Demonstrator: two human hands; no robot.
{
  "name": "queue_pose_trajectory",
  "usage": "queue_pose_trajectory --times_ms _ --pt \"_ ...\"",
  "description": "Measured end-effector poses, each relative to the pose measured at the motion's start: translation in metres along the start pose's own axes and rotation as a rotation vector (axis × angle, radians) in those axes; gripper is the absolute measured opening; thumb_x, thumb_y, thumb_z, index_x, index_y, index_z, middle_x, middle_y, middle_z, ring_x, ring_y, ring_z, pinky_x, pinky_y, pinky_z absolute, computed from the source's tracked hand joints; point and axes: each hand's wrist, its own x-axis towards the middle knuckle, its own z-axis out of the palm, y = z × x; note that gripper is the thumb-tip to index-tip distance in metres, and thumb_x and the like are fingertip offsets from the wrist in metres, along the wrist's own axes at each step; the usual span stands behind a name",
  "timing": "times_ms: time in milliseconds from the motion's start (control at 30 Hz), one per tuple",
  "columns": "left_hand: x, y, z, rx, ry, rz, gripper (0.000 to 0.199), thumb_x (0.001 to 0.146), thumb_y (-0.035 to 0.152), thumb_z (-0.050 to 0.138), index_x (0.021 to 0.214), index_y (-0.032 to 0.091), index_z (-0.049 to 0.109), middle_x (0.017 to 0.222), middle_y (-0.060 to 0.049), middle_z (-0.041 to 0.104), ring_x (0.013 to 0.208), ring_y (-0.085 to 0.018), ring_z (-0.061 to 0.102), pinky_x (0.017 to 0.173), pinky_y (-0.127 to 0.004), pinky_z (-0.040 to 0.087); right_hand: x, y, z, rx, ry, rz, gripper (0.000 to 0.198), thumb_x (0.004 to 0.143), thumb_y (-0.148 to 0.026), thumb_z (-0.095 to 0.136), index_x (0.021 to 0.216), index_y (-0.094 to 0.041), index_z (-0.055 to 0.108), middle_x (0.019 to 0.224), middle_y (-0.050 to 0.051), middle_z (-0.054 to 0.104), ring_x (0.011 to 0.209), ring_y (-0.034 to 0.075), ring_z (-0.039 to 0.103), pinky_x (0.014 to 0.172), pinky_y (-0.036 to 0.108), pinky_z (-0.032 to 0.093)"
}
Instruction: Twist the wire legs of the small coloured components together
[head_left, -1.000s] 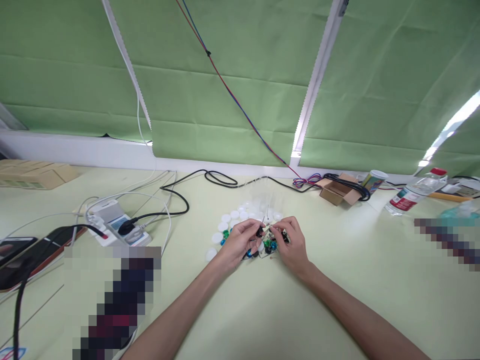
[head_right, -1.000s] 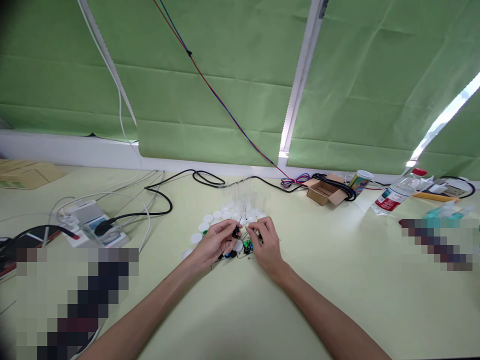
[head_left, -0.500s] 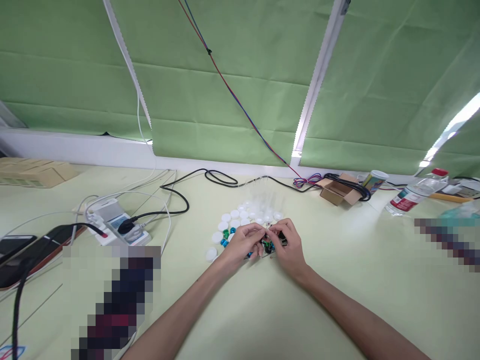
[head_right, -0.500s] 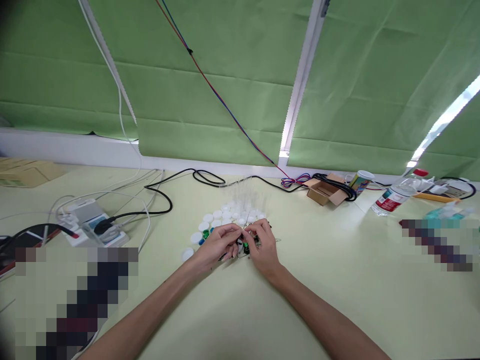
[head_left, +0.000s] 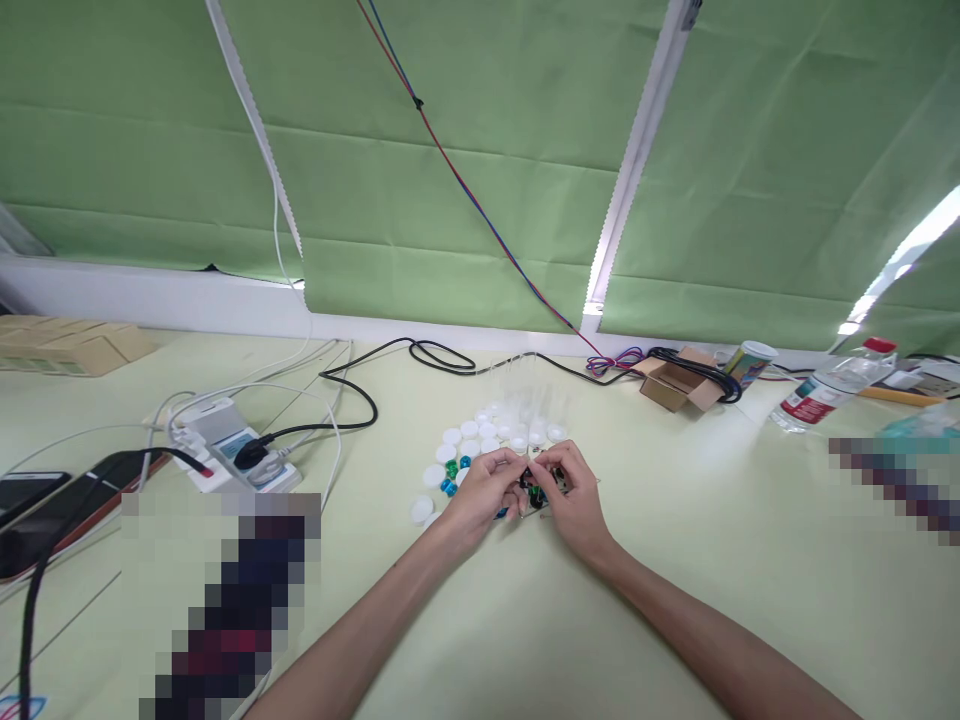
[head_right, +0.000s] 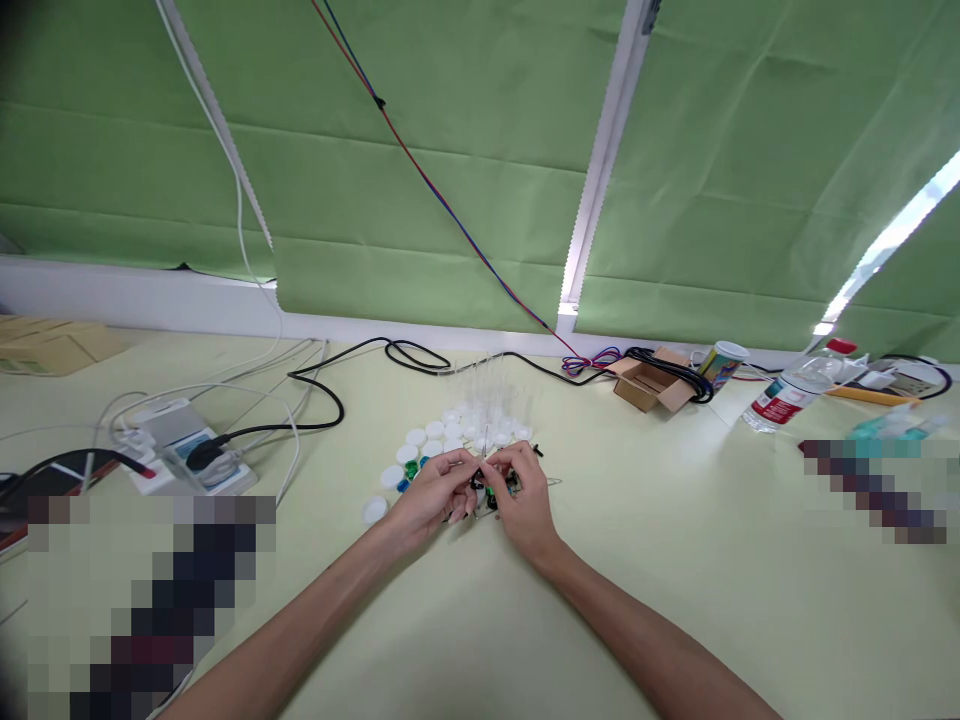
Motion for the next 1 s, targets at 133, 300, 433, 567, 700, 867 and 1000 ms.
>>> queue_pose_trajectory --times_ms 133,300,433,567,700,867,1000 --pt "0.001 -0.003 0.0 -0.015 -0.004 0.007 0.031 0.076 0.043 0.071 0.072 0.017 0.054 0.047 0.003 0.052 0.04 -0.009 0.052 0.037 -0.017 0.034 0.0 0.002 0.0 0.028 -0.006 0.024 0.012 0.091 -0.028 0.059 0.082 -0.022 0.062 0.083 0.002 0.055 0.078 0.017 0.055 0.073 0.031 0.046" --pt "-0.001 -0.005 0.001 -0.012 0.012 0.038 0.03 0.077 0.042 0.071 0.072 0.017 0.055 0.051 0.004 0.05 0.045 -0.01 0.055 0.039 -0.018 0.036 0.002 0.004 0.001 0.057 -0.003 0.048 0.013 0.09 -0.03 0.061 0.081 -0.021 0.063 0.084 0.002 0.056 0.079 0.017 0.055 0.072 0.031 0.046" --pt "-0.002 -0.005 0.002 0.001 0.015 0.055 0.029 0.078 0.041 0.07 0.072 0.017 0.055 0.054 0.004 0.049 0.046 -0.01 0.055 0.04 -0.019 0.037 0.002 0.005 0.001 0.075 -0.003 0.066 0.013 0.09 -0.031 0.062 0.081 -0.021 0.064 0.083 0.002 0.056 0.079 0.017 0.055 0.072 0.03 0.046" --pt "-0.003 -0.004 0.003 -0.023 0.013 0.049 0.029 0.078 0.04 0.07 0.073 0.017 0.055 0.053 0.004 0.049 0.046 -0.01 0.055 0.04 -0.019 0.037 0.003 0.006 0.001 0.111 -0.008 0.076 0.014 0.089 -0.032 0.063 0.081 -0.02 0.064 0.082 0.002 0.056 0.079 0.017 0.056 0.072 0.029 0.046" --pt "-0.003 -0.004 0.004 -0.039 0.016 0.038 0.03 0.076 0.041 0.072 0.072 0.017 0.053 0.053 0.004 0.05 0.046 -0.01 0.056 0.04 -0.019 0.037 0.004 0.009 0.002 0.162 -0.01 0.085 0.015 0.087 -0.033 0.065 0.08 -0.02 0.064 0.081 0.002 0.057 0.078 0.017 0.057 0.071 0.029 0.047" --pt "-0.004 -0.004 0.007 -0.072 0.03 0.026 0.031 0.075 0.04 0.073 0.072 0.017 0.053 0.052 0.004 0.051 0.046 -0.01 0.056 0.041 -0.018 0.038 0.006 0.01 0.002 0.237 -0.019 0.131 0.015 0.084 -0.034 0.068 0.079 -0.02 0.065 0.079 0.001 0.057 0.075 0.016 0.057 0.069 0.028 0.048" --pt "-0.004 -0.004 0.008 -0.115 0.047 0.01 0.031 0.072 0.039 0.076 0.073 0.017 0.055 0.053 0.004 0.053 0.045 -0.01 0.056 0.041 -0.018 0.037 0.007 0.007 0.002 0.271 -0.014 0.193 0.02 0.08 -0.038 0.071 0.076 -0.019 0.066 0.076 0.001 0.058 0.072 0.016 0.058 0.068 0.029 0.05"
